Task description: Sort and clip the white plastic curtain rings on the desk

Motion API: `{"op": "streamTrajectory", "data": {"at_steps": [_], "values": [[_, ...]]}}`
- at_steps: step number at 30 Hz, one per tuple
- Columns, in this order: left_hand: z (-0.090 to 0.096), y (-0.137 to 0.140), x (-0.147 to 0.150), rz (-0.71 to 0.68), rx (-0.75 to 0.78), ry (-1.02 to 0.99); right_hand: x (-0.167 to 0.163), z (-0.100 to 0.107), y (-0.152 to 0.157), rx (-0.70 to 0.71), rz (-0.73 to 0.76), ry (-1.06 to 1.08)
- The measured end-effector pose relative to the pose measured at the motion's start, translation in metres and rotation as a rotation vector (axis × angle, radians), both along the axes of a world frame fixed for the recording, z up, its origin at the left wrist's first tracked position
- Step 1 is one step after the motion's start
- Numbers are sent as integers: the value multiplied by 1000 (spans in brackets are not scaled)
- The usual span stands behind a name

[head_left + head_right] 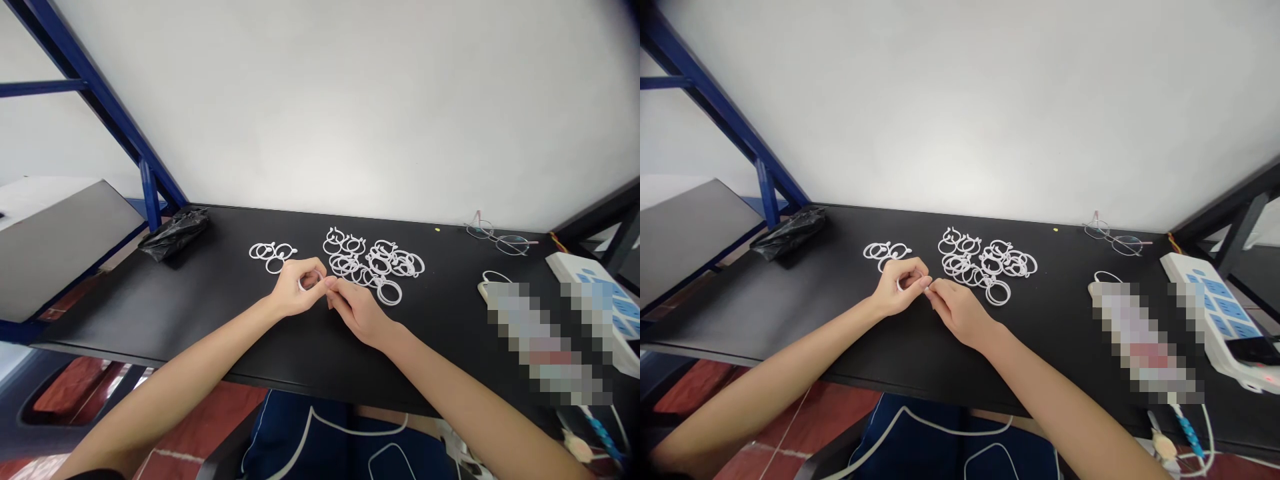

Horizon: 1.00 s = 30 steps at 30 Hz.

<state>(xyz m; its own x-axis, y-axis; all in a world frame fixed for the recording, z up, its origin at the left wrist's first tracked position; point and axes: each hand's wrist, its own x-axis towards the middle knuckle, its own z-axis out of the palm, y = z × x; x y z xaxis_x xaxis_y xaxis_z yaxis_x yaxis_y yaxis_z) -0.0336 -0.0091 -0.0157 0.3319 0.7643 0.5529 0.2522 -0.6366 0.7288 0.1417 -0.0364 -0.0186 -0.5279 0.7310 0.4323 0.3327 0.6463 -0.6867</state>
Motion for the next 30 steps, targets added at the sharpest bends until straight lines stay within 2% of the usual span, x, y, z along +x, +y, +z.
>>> {"op": "streamTrajectory", "data": {"at_steps": [7, 10, 13, 14, 16, 18, 22, 30], "values": [[7, 0, 0, -69, -146, -28, 2, 0, 0, 76, -72, 78], [8, 9, -9, 81, -41, 101, 4, -2, 0, 91, -124, 84], [7, 24, -24, 328, 175, 366, 6, -3, 1, 86, -150, 104], [7, 29, -30, 387, 207, 456, 6, -3, 2, 80, -153, 106], [5, 38, -40, 501, 178, 609, 6, -3, 2, 64, -156, 102], [4, 43, -48, 583, 84, 715, 5, -4, 2, 45, -154, 96], [2, 47, -53, 657, -46, 802, 5, -5, 2, 44, -158, 81], [-5, 48, -53, 667, -43, 876, 4, -5, 7, 130, -253, 52]]}}
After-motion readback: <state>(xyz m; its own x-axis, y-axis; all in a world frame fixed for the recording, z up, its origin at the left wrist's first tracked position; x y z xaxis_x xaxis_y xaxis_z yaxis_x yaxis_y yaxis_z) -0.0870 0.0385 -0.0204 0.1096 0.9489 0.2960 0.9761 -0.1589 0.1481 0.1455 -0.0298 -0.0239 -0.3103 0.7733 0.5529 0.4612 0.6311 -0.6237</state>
